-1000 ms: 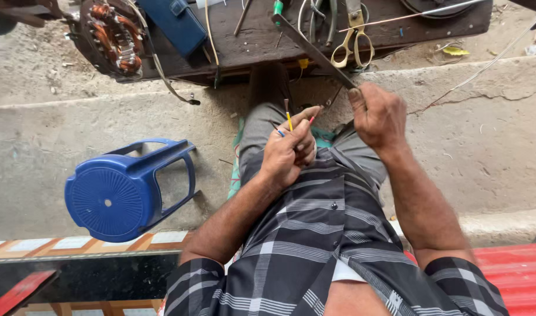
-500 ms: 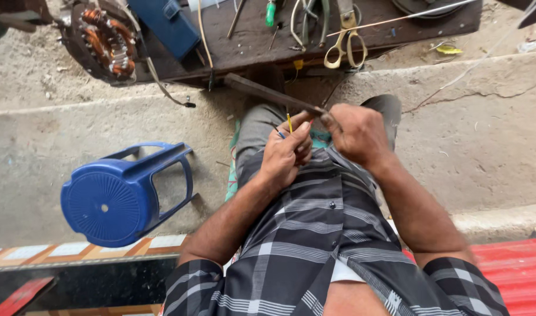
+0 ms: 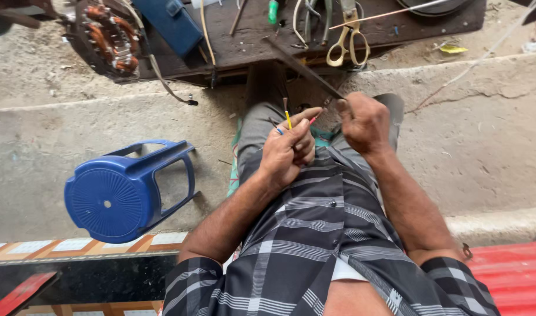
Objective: The person sits on the ground and uses a knife to strip insulation from several colored wires. They repeatedly scrape and cut the wire ends to expose the conductors, handling the wires one at a time.
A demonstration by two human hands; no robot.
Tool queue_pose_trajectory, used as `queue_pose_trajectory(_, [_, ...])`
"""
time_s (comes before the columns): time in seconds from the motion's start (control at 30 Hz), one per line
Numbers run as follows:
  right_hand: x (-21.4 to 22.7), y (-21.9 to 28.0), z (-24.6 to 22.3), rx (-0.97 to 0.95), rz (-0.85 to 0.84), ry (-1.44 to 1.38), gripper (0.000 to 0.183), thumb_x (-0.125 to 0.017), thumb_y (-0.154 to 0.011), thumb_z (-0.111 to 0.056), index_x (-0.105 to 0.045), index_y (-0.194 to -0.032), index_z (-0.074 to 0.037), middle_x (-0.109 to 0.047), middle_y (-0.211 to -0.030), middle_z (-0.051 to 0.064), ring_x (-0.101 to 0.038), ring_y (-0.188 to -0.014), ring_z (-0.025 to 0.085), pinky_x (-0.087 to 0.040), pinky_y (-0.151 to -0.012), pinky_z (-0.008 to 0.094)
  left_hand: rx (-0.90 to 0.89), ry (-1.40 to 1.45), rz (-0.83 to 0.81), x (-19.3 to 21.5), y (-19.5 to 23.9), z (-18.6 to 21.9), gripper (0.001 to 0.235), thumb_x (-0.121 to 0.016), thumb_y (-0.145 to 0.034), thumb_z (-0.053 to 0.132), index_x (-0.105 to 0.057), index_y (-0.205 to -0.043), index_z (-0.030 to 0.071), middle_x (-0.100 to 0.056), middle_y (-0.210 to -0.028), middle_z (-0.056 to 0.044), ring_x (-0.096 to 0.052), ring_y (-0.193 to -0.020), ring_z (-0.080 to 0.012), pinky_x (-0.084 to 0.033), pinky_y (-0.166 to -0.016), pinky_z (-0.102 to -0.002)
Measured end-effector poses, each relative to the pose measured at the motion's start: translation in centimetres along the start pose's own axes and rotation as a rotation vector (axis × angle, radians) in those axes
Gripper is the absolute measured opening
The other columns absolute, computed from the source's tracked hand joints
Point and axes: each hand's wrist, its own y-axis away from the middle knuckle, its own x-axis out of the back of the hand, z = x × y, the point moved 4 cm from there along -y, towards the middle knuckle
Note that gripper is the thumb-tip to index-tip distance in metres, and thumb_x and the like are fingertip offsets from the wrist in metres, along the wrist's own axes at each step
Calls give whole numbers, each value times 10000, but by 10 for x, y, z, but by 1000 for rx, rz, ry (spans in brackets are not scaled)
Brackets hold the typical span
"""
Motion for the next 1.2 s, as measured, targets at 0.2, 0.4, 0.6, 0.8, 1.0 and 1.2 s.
queue_pose_trajectory(0.2, [-3, 11, 6, 69, -62, -87, 416, -516, -1114, -336, -568, -815, -49, -567, -732, 153, -586, -651, 350, -462, -606, 464, 41, -12, 62, 6, 0, -4, 363, -556, -1082, 188, -530, -1402, 18, -360, -647, 43, -319, -519, -74, -277, -474, -242])
queue_pose_trajectory(0.4, [-1, 1, 31, -331, -140, -205, 343, -551, -1107, -352, -609, -956, -50, -609, -719, 48, -597, -634, 208, -462, -574, 372, -81, -171, -47, -1, -1, 8, 394, -595, -1043, 181, -536, -1409, 45, -390, -651, 56, -330, -529, -60, -290, -475, -228])
queue_pose_trajectory(0.6, [-8, 35, 25, -667, -523, -1108, 355, -638, -1032, -406, -586, -1060, -57, -537, -754, -20, -532, -633, 89, -472, -562, 251, -475, -894, -19, -19, 17, 15, 202, -634, -1086, 149, -610, -1241, 22, -625, -846, 2, -536, -730, -92, -443, -652, -244])
queue_pose_trajectory(0.8, [-14, 48, 6, -674, -587, -1126, 422, -598, -994, -480, -608, -1025, -60, -537, -703, -11, -526, -567, 87, -460, -504, 241, -805, -1312, -95, -43, 28, 21, 160, -695, -1026, 99, -645, -1164, 35, -701, -968, -103, -699, -865, -184, -554, -755, -303])
queue_pose_trajectory(1.0, [37, 26, -2, -111, -405, -1371, 386, -682, -964, -414, -511, -873, -79, -569, -724, 24, -547, -537, 104, -480, -421, 227, -835, -1313, -75, -42, 39, 38, 122, -716, -1007, 67, -668, -1117, 47, -655, -894, -99, -643, -772, -231, -506, -687, -332])
queue_pose_trajectory(1.2, [43, 24, 3, -31, -291, -609, 550, -778, -899, -556, -482, -876, -93, -548, -773, 10, -547, -671, 151, -466, -590, 285, -652, -1293, -294, -38, 34, 57, 100, -690, -1016, 100, -693, -1103, 50, -623, -895, -91, -621, -821, -225, -491, -741, -345])
